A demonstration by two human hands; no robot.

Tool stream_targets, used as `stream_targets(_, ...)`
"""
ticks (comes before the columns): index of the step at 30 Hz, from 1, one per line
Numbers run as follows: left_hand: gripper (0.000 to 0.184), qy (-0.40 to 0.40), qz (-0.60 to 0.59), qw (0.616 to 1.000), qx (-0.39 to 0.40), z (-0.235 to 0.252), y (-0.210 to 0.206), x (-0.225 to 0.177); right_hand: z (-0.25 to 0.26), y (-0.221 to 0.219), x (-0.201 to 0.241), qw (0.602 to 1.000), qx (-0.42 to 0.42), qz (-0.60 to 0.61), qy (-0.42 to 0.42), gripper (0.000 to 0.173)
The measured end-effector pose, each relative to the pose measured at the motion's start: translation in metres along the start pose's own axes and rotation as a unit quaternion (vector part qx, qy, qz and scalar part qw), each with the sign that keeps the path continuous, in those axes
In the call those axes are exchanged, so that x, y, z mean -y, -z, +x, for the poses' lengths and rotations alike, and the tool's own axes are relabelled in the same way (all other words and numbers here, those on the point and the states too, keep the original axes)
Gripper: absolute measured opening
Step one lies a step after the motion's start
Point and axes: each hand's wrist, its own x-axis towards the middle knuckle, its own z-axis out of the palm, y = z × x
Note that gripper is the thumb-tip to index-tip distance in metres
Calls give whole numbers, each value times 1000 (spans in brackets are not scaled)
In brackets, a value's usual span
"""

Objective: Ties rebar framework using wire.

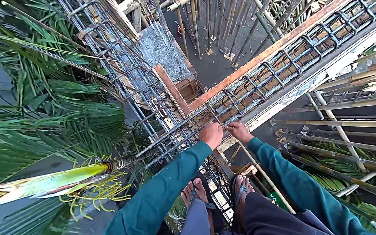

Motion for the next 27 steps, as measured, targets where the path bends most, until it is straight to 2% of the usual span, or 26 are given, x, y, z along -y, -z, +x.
stream_targets(4, 34, 9, -72, 997, -14, -1, -5, 0, -1, -10, -6, 1000, -20, -6, 14, 30)
stream_targets(9, 34, 25, -86, 996, -1, -11, -13, -7, 6, -9, 11, 996, -23, -87, 0, 28)
stream_targets(16, 34, 1, -106, 994, 12, -19, -30, 20, -3, -6, 1, 999, 13, 40, 4, 34)
stream_targets(19, 37, -19, -70, 997, 37, -16, -41, 25, -10, -4, 4, 996, 15, 84, 0, 41)
stream_targets(21, 38, -25, -33, 998, 50, -14, -46, 25, -11, -3, 12, 998, 4, 62, -19, 45)
stream_targets(27, 39, 2, 92, 989, 114, -12, -37, 14, -10, -6, 17, 1000, -19, 5, -19, 41)
